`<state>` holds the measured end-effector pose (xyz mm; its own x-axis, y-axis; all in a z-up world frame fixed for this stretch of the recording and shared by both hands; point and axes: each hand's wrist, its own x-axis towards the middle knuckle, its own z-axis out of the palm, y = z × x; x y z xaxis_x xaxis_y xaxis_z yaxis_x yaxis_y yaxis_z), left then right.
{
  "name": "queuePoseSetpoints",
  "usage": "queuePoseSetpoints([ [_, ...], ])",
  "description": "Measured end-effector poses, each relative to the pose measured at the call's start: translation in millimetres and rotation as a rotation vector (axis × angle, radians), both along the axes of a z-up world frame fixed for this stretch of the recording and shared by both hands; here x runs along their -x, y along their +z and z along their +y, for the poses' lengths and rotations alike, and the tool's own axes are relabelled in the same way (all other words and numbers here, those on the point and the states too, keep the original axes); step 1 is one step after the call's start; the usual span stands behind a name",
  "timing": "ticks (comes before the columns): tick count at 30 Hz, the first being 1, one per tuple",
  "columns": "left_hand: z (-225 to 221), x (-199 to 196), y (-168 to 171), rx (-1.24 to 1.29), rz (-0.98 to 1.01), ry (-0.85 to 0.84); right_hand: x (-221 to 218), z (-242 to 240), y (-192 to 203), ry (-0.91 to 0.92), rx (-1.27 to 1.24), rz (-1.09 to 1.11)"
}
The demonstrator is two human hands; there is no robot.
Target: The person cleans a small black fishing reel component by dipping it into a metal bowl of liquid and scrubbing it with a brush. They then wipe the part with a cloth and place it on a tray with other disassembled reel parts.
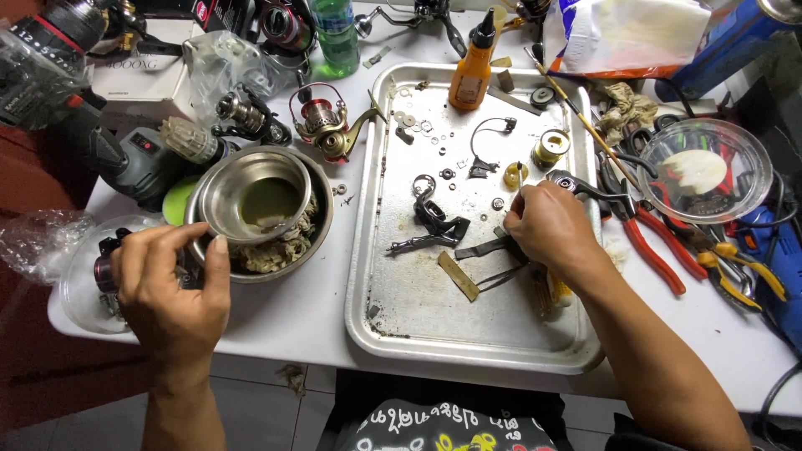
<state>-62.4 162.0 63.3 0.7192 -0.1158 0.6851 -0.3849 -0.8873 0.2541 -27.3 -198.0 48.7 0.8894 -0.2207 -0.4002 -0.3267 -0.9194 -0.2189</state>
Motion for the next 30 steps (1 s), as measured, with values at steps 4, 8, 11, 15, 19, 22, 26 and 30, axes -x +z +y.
queuePoseSetpoints([
  [4, -1.2, 3.9, -3.8, 0.077, -0.041, 0.031, 2.8, 1.0, 0.1, 0.004, 0.003, -0.013],
  [8, -3.5, -1.0, -15.8, 0.184, -0.03, 0.025, 5.0, -1.6, -3.0, 0.028, 0.021, -0.033],
  [11, -6.0, -6.1, -27.6, 0.258, -0.005, 0.03, 7.1, -0.2, 0.3, 0.011, -0.003, -0.026],
  [15, -9.9, -13.7, -38.4, 0.373, 0.003, 0.033, 10.3, -0.9, 4.8, 0.012, -0.008, -0.041],
  [19, -14.1, -22.2, -45.9, 0.449, -0.036, -0.034, 18.4, -9.2, 1.9, 0.08, 0.027, -0.114],
  [22, -19.0, -27.8, -48.1, 0.574, -0.016, -0.076, 26.3, -9.5, 8.7, 0.089, -0.026, -0.2],
  [26, -20.1, -33.4, -47.7, 0.608, -0.011, 0.006, 37.0, -12.6, 12.5, 0.111, -0.039, -0.294],
  [30, -18.4, -35.3, -41.8, 0.525, -0.017, 0.028, 45.1, -20.0, 6.5, 0.137, -0.049, -0.397],
])
